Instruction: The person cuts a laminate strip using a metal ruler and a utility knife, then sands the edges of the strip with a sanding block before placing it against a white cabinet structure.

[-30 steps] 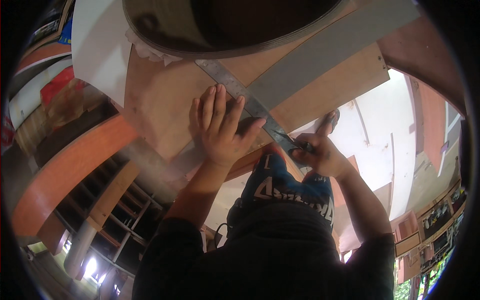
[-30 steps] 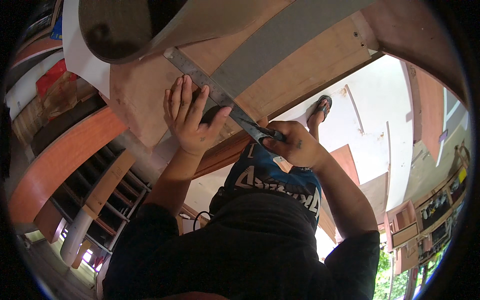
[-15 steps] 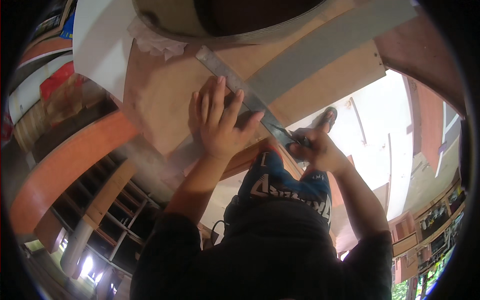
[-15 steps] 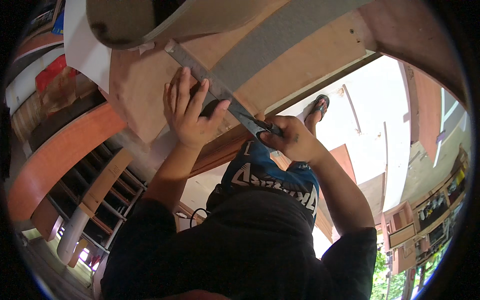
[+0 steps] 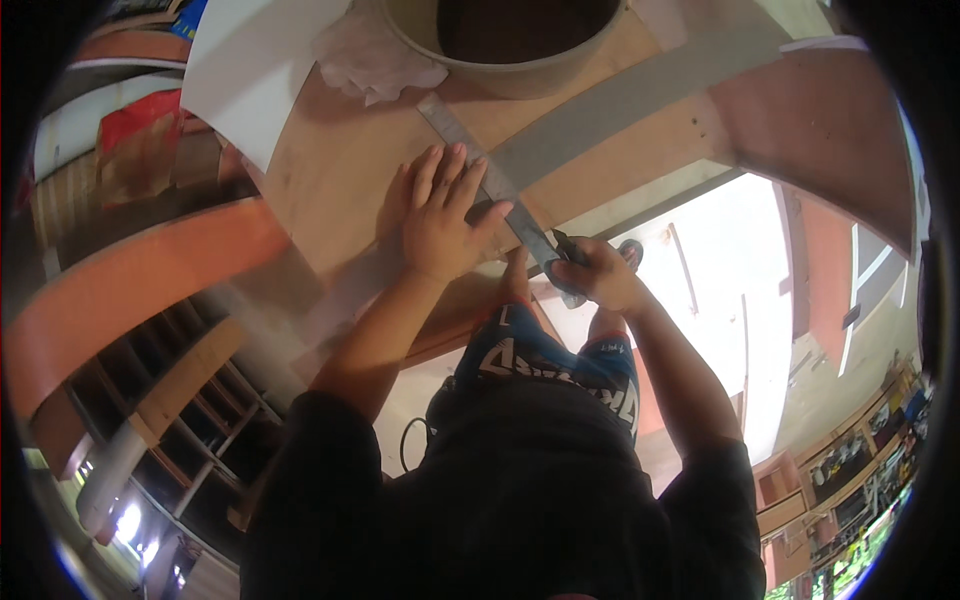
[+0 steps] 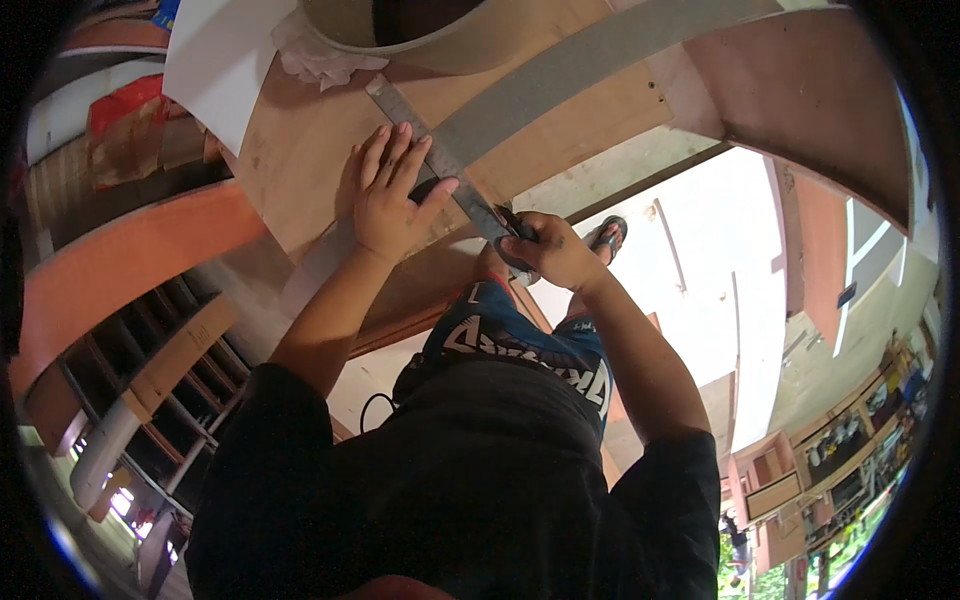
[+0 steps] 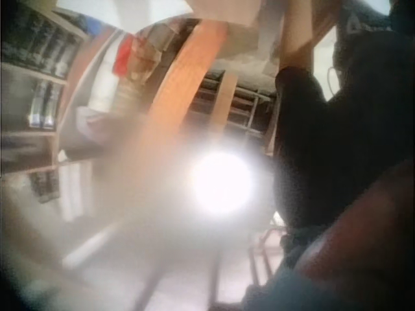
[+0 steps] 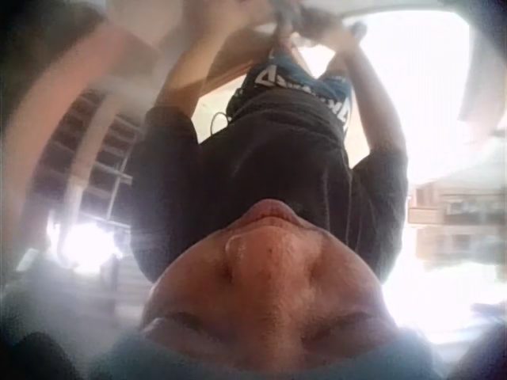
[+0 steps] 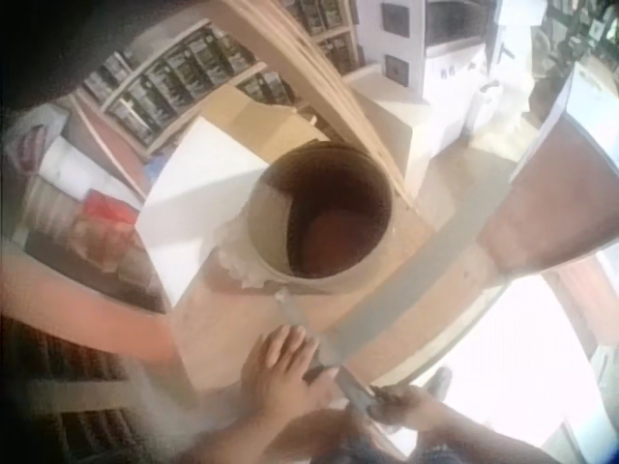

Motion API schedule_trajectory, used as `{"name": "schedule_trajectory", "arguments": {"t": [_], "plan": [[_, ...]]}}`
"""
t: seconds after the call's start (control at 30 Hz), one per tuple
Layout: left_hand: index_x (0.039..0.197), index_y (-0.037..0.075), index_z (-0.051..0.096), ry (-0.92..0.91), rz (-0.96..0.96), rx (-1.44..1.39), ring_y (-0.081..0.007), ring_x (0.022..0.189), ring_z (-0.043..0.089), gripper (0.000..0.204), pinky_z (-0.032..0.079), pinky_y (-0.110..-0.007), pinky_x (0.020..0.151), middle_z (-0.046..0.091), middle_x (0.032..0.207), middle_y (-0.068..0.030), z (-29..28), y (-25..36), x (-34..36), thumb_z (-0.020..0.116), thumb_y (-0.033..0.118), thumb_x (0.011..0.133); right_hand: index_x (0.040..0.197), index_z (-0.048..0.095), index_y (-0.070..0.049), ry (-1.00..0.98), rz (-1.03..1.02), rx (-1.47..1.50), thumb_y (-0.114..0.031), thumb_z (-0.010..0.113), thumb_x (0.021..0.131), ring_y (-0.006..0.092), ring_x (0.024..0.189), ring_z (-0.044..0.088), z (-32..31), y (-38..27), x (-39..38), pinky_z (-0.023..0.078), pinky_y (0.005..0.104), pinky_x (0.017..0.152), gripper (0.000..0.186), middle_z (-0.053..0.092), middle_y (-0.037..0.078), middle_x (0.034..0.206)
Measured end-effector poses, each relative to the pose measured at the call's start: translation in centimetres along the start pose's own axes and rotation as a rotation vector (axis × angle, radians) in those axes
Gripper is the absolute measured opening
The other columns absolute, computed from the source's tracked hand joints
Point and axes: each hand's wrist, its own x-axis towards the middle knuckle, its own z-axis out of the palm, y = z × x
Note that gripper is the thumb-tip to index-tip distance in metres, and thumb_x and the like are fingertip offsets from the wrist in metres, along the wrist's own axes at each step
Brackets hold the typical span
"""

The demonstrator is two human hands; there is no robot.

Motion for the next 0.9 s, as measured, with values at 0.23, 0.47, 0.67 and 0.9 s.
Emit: {"name": "schedule_trajectory", "arguments": {"t": [0.23, 0.47, 0.67, 0.9], "plan": [[0.125, 0.014, 0.068, 0.061, 0.023, -0.006, -0.0345, 0.136, 0.046, 0.055, 0.028, -0.062, 0.113, 0.059, 0.140, -0.0100, 0.4, -0.4, -0.5, 0.077, 0.044, 0.080, 0.098, 0.065, -0.002, -0.022, 0.006, 0.032, -0.024, 0.067, 0.091, 0.0134, 0.068, 0.058, 0.1, -0.5, -0.1, 0.047, 0.0305, 0.062, 0.023, 0.063, 0.003, 0.078], [0.126, 0.016, 0.067, 0.103, 0.033, -0.003, -0.0331, 0.136, 0.045, 0.055, 0.027, -0.062, 0.112, 0.058, 0.142, -0.0084, 1.0, -0.7, -0.8, 0.078, 0.043, 0.080, 0.101, 0.068, -0.003, -0.011, 0.049, -0.112, -0.028, 0.067, 0.090, 0.0145, 0.071, 0.064, -0.1, -1.9, -0.4, 0.050, 0.0304, 0.065, 0.027, 0.068, 0.006, 0.081], [0.126, 0.016, 0.068, 0.117, 0.045, -0.002, -0.0322, 0.135, 0.046, 0.055, 0.028, -0.061, 0.112, 0.058, 0.141, -0.0082, 1.1, -0.7, -0.7, 0.078, 0.043, 0.079, 0.102, 0.069, -0.004, -0.014, 0.053, -0.125, -0.029, 0.068, 0.090, 0.0145, 0.074, 0.064, -0.2, -1.6, -0.3, 0.050, 0.0309, 0.069, 0.027, 0.069, 0.006, 0.082], [0.129, 0.015, 0.067, 0.085, 0.049, 0.019, -0.0326, 0.135, 0.048, 0.057, 0.027, -0.056, 0.114, 0.057, 0.143, -0.0098, 0.8, -0.7, -0.6, 0.077, 0.044, 0.081, 0.099, 0.065, -0.002, -0.052, -0.005, 0.044, -0.014, 0.066, 0.095, 0.0079, 0.066, 0.053, -0.1, -0.6, 0.2, 0.042, 0.0253, 0.058, 0.013, 0.059, -0.002, 0.075]]}}
